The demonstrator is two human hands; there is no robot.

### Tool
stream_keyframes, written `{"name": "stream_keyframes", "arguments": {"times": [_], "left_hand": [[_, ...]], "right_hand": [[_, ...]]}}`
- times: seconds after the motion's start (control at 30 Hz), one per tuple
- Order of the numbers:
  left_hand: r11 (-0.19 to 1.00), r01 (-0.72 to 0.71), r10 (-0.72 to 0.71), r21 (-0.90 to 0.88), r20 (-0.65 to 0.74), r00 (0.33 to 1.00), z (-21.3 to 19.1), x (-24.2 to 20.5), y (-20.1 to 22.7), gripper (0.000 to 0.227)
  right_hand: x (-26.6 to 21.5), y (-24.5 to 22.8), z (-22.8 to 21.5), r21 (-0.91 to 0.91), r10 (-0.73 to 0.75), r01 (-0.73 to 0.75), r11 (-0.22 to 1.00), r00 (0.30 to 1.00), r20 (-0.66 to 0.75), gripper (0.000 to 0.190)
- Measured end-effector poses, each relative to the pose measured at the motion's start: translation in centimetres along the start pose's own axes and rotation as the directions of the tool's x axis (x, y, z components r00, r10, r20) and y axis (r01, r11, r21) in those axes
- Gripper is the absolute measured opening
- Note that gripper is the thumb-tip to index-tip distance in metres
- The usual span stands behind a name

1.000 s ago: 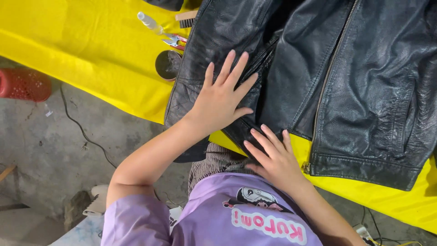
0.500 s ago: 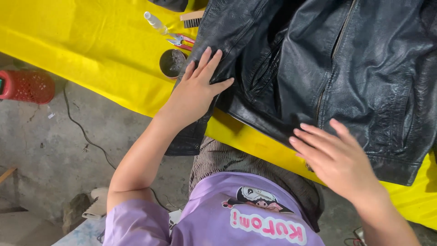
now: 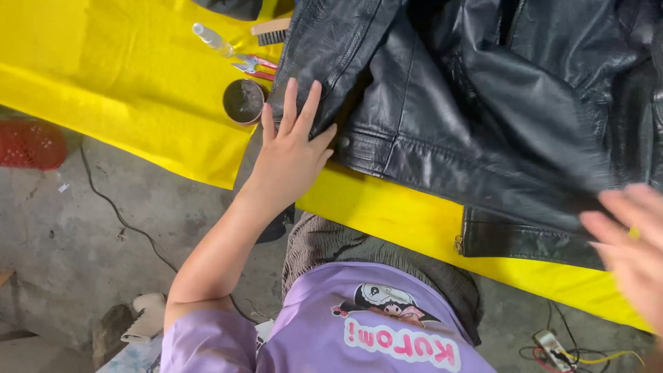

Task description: The person cleans a black leather jacket laid on a yellow-covered table. They use a small brush to apply a dark substance from a tin, then a wooden brush to spread it, and a spray bottle to apply liquid. The person repeatedly rubs the treated area with a cloth and continues brushing and wiping the jacket surface.

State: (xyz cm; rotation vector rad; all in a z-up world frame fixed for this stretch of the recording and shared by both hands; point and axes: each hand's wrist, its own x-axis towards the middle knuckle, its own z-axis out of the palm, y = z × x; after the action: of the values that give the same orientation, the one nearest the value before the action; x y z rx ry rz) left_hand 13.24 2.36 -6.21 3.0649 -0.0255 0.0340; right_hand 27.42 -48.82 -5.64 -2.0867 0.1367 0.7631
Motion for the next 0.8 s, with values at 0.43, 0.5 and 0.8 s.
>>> {"name": "stream_keyframes", "arguments": {"times": [0.43,0.5,0.8], "left_hand": [[0.97,-0.122,0.051,-0.208,-0.317,0.947,0.3,-2.0,5.2,0.048],[0.944,-0.228,0.139,-0.237,-0.342,0.929,1.2,-1.8,6.6,0.063],[0.974,-0.131,0.148,0.183,-0.084,0.985,4.4,-0.7,6.6,0.063]], "right_hand": [[-1.2,-1.3,5.7,-0.72,-0.849,0.669,0.183,0.477,0.227,0.026],[-0.8,-2.7,7.8,-0.67,-0.876,0.716,0.198,0.435,0.206,0.025],[1.1,-4.0,13.6,-0.814,-0.81,0.558,0.163,0.546,0.212,0.046]]}}
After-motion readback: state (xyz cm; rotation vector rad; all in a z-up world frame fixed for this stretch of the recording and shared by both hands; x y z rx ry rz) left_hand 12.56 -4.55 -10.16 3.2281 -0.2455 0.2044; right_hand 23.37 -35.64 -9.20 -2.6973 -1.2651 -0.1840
